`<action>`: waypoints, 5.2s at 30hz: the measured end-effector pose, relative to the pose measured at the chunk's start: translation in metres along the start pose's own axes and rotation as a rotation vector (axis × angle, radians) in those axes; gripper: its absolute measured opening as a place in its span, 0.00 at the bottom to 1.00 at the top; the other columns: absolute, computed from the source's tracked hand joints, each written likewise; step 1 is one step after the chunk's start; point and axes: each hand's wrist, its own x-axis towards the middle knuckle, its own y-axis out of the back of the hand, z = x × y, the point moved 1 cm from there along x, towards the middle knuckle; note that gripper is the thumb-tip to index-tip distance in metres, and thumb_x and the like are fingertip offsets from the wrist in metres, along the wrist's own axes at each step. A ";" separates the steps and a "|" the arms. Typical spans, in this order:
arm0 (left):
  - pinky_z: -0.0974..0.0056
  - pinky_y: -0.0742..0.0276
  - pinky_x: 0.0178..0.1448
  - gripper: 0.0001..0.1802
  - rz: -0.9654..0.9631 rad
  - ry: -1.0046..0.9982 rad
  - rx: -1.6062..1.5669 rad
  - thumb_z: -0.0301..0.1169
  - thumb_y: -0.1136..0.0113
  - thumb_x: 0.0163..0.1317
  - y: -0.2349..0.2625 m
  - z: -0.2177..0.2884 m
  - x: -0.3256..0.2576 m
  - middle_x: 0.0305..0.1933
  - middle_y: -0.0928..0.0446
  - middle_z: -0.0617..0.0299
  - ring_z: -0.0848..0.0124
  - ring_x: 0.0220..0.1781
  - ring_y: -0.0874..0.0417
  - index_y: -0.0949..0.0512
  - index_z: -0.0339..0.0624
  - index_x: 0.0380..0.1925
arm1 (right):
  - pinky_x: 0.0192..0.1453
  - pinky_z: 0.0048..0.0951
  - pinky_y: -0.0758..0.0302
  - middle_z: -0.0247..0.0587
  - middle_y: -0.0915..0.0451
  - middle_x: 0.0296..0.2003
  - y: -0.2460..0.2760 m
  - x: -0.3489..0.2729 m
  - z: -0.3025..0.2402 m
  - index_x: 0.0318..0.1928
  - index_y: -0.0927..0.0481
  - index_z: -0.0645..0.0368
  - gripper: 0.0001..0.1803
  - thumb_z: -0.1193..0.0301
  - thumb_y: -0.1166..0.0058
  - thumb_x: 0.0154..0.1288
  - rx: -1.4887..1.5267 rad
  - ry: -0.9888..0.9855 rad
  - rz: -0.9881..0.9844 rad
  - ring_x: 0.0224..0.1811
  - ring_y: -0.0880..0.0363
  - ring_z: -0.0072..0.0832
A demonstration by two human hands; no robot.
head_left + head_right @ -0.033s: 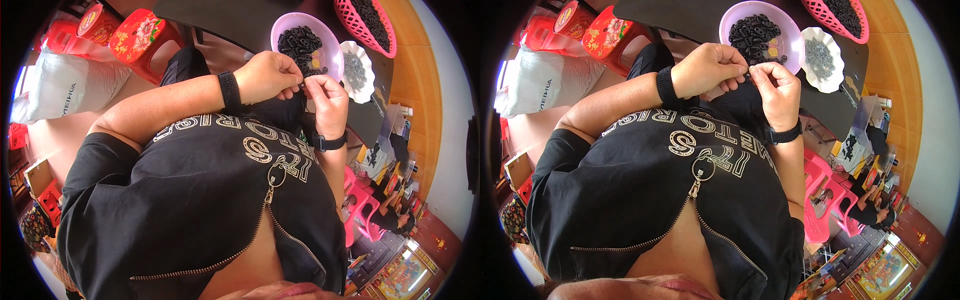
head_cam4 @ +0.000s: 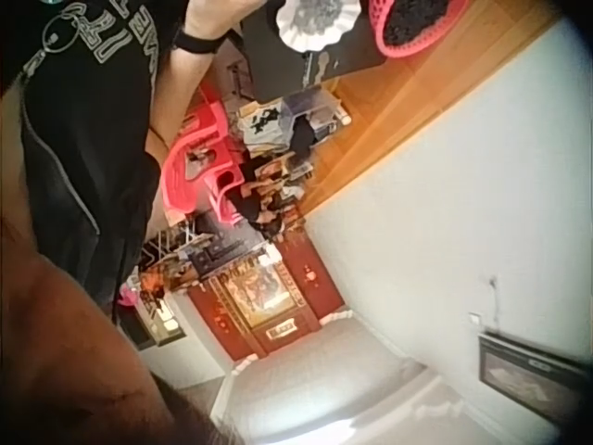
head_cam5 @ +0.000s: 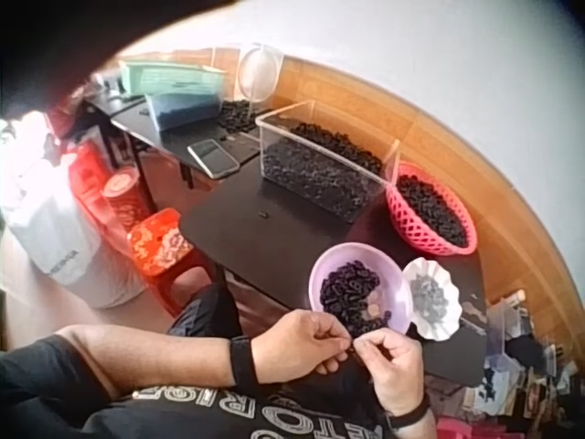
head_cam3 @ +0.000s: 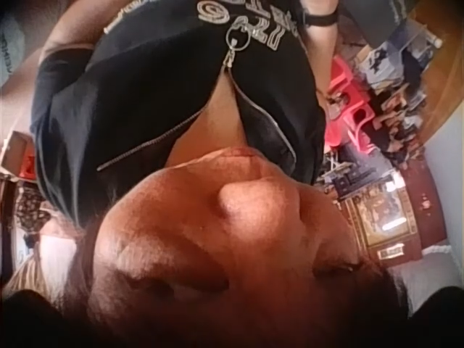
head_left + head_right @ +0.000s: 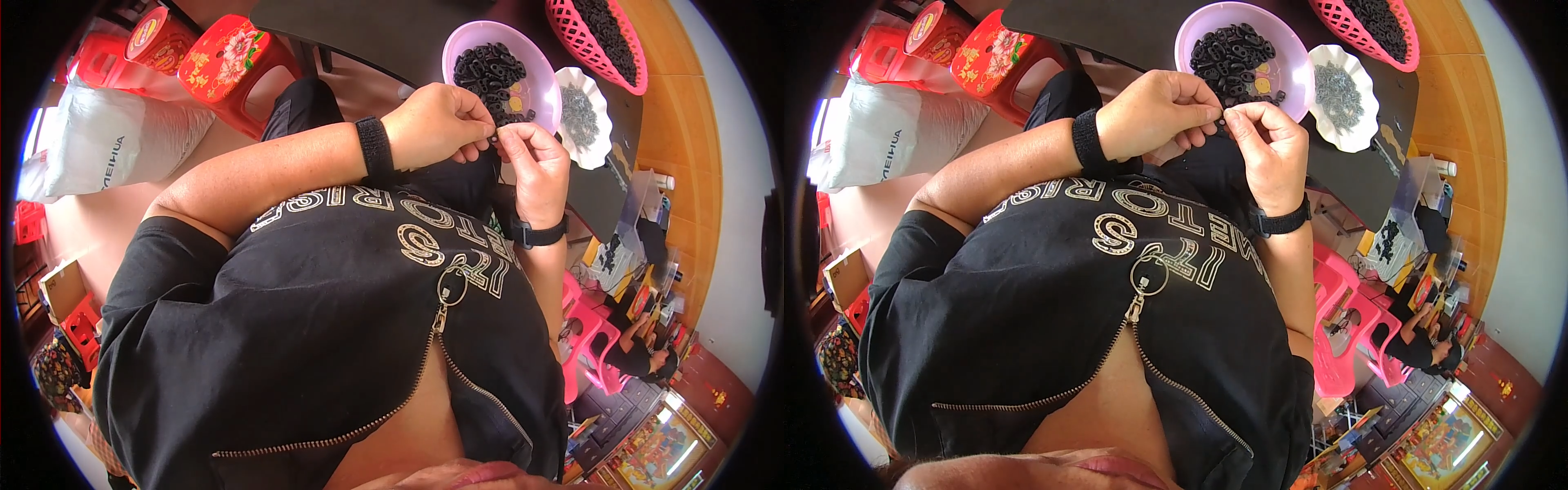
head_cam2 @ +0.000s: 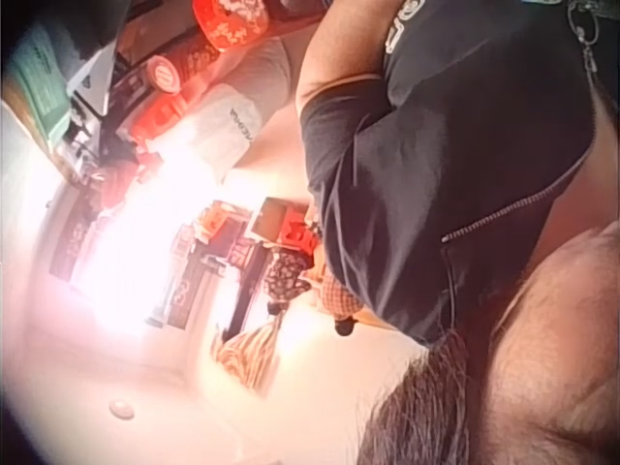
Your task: The person assembles fasteners by picking up black plastic pieces and inserting metal pins into them by hand.
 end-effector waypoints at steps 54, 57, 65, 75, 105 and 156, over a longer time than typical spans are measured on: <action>0.76 0.33 0.17 0.07 -0.027 0.047 0.027 0.29 0.43 0.67 0.001 0.001 -0.002 0.27 0.22 0.64 0.82 0.21 0.28 0.20 0.37 0.37 | 0.35 0.17 0.31 0.31 0.19 0.29 0.005 -0.003 0.011 0.37 0.16 0.63 0.05 0.74 0.41 0.64 0.131 -0.135 -0.013 0.29 0.26 0.14; 0.76 0.32 0.18 0.07 -0.024 0.055 0.023 0.30 0.43 0.67 0.002 0.001 -0.002 0.27 0.22 0.64 0.82 0.22 0.28 0.20 0.37 0.37 | 0.35 0.17 0.31 0.29 0.19 0.28 0.005 -0.002 0.009 0.36 0.16 0.63 0.05 0.74 0.41 0.64 0.113 -0.117 0.023 0.29 0.27 0.14; 0.76 0.30 0.20 0.08 -0.022 0.061 0.047 0.30 0.44 0.67 0.002 0.004 -0.004 0.28 0.21 0.64 0.82 0.23 0.27 0.20 0.37 0.38 | 0.34 0.15 0.33 0.28 0.20 0.27 0.002 -0.003 0.007 0.35 0.17 0.63 0.05 0.74 0.41 0.64 0.042 -0.073 0.013 0.28 0.29 0.12; 0.76 0.30 0.20 0.08 -0.024 0.052 0.030 0.30 0.44 0.67 0.002 0.005 -0.003 0.28 0.21 0.63 0.81 0.24 0.26 0.20 0.37 0.37 | 0.33 0.15 0.34 0.26 0.22 0.26 -0.001 -0.004 0.006 0.33 0.17 0.63 0.05 0.74 0.41 0.65 0.034 -0.068 0.029 0.28 0.30 0.12; 0.76 0.24 0.27 0.06 -0.004 0.033 0.023 0.26 0.44 0.66 0.003 0.002 0.004 0.30 0.20 0.63 0.81 0.28 0.21 0.21 0.35 0.37 | 0.36 0.15 0.32 0.28 0.21 0.27 -0.002 0.001 0.008 0.32 0.19 0.64 0.04 0.77 0.41 0.64 0.020 -0.012 0.067 0.30 0.28 0.12; 0.74 0.22 0.31 0.06 0.079 -0.015 -0.100 0.27 0.42 0.65 0.005 -0.006 0.006 0.28 0.19 0.62 0.79 0.26 0.21 0.21 0.35 0.35 | 0.36 0.16 0.29 0.31 0.18 0.30 0.005 0.013 0.006 0.42 0.17 0.64 0.08 0.73 0.44 0.68 -0.078 0.024 0.145 0.31 0.25 0.14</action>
